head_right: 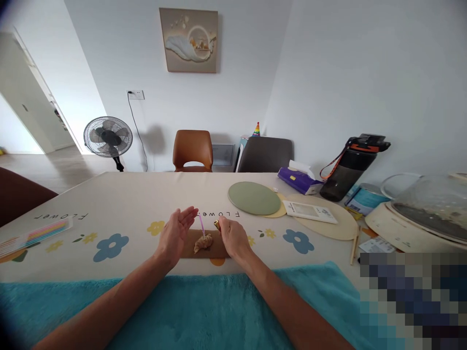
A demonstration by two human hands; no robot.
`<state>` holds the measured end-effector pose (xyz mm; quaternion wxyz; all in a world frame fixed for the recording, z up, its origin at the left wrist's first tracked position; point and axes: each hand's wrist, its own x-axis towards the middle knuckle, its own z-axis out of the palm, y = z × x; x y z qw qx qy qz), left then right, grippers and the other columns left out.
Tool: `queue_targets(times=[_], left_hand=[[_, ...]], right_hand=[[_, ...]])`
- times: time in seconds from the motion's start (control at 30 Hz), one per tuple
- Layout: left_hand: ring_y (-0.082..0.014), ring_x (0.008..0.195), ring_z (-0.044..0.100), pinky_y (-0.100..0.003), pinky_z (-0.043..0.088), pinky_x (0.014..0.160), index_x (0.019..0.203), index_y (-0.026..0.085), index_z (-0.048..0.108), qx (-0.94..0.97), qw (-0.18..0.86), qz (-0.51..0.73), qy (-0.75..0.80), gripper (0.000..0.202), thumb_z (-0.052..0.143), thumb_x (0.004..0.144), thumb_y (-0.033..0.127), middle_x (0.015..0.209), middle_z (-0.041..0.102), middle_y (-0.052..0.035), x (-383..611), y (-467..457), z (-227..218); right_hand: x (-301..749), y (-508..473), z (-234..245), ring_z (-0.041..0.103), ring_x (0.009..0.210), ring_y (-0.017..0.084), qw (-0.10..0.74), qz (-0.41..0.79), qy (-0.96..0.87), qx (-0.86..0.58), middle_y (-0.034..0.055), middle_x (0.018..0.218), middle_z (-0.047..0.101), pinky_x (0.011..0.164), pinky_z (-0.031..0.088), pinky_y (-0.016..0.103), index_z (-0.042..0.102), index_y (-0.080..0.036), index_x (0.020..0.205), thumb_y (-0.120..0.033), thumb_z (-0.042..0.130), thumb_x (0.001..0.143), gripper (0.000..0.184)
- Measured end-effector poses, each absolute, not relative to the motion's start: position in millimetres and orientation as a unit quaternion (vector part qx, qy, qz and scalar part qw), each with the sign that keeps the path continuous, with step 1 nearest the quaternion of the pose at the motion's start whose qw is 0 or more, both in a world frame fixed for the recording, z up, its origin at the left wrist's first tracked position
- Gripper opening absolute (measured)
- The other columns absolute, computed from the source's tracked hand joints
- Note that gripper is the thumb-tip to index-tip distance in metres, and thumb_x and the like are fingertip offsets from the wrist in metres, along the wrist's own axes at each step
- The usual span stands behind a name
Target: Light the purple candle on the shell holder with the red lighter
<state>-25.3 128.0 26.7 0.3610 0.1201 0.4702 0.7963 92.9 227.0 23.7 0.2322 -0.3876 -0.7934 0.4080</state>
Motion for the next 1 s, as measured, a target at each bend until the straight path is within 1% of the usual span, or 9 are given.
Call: queue_targets(times=[0.1, 0.27, 0.43, 0.53, 0.63, 0.77, 1.0], left_hand=[[-0.0184, 0.115, 0.056, -0.033, 0.034, 0.106, 0.099, 0.014, 0.067, 0.118, 0.363, 0.797, 0.468, 0.036, 0.035, 0.092, 0.031, 0.114, 0.067, -0.0112, -24, 127, 30], [-0.0186, 0.114, 0.057, -0.033, 0.035, 0.106, 0.098, 0.013, 0.066, 0.122, 0.361, 0.800, 0.463, 0.036, 0.035, 0.092, 0.031, 0.113, 0.067, -0.0115, -24, 128, 29], [-0.0186, 0.115, 0.056, -0.033, 0.034, 0.106, 0.099, 0.014, 0.066, 0.131, 0.363, 0.801, 0.458, 0.037, 0.036, 0.091, 0.032, 0.113, 0.067, -0.0110, -23, 128, 30], [-0.0187, 0.116, 0.056, -0.033, 0.034, 0.106, 0.099, 0.014, 0.067, 0.131, 0.368, 0.803, 0.451, 0.036, 0.036, 0.091, 0.032, 0.114, 0.067, -0.0114, -21, 127, 34], [-0.0189, 0.115, 0.057, -0.032, 0.035, 0.105, 0.099, 0.013, 0.067, 0.133, 0.374, 0.806, 0.439, 0.036, 0.037, 0.091, 0.032, 0.114, 0.067, -0.0123, -19, 128, 36], [-0.0190, 0.112, 0.059, -0.032, 0.036, 0.104, 0.097, 0.012, 0.067, 0.134, 0.369, 0.812, 0.432, 0.037, 0.036, 0.091, 0.032, 0.111, 0.068, -0.0126, -20, 131, 36], [-0.0197, 0.113, 0.058, -0.033, 0.035, 0.106, 0.098, 0.012, 0.067, 0.139, 0.368, 0.814, 0.428, 0.038, 0.036, 0.091, 0.033, 0.112, 0.068, -0.0129, -20, 130, 37]], right_hand=[[93, 227, 25, 0.038, 0.043, 0.012, 0.234, 0.412, -0.787, -0.395, 0.0000, 0.042, 0.041, 0.046, 0.028, 0.025, 0.036, -0.021, 0.047, -0.042, 0.026, 0.085, 0.045], [94, 230, 25, 0.040, 0.044, 0.013, 0.232, 0.439, -0.768, -0.404, 0.0001, 0.043, 0.043, 0.046, 0.028, 0.025, 0.043, -0.019, 0.048, -0.044, 0.026, 0.085, 0.047], [91, 228, 27, 0.041, 0.044, 0.013, 0.233, 0.431, -0.774, -0.402, -0.0002, 0.042, 0.043, 0.047, 0.029, 0.025, 0.042, -0.019, 0.048, -0.044, 0.025, 0.086, 0.049], [87, 224, 37, 0.042, 0.046, 0.013, 0.247, 0.386, -0.801, -0.386, 0.0002, 0.043, 0.045, 0.050, 0.029, 0.026, 0.040, -0.020, 0.048, -0.043, 0.022, 0.088, 0.049], [82, 220, 49, 0.044, 0.049, 0.014, 0.260, 0.301, -0.844, -0.360, 0.0012, 0.048, 0.049, 0.052, 0.029, 0.026, 0.036, -0.020, 0.050, -0.039, 0.020, 0.088, 0.046], [81, 215, 60, 0.044, 0.053, 0.015, 0.247, 0.196, -0.887, -0.336, 0.0013, 0.054, 0.051, 0.053, 0.027, 0.026, 0.036, -0.021, 0.056, -0.038, 0.019, 0.090, 0.042], [83, 213, 62, 0.047, 0.058, 0.017, 0.210, 0.122, -0.900, -0.361, 0.0027, 0.058, 0.053, 0.055, 0.024, 0.027, 0.042, -0.021, 0.063, -0.041, 0.017, 0.092, 0.043]])
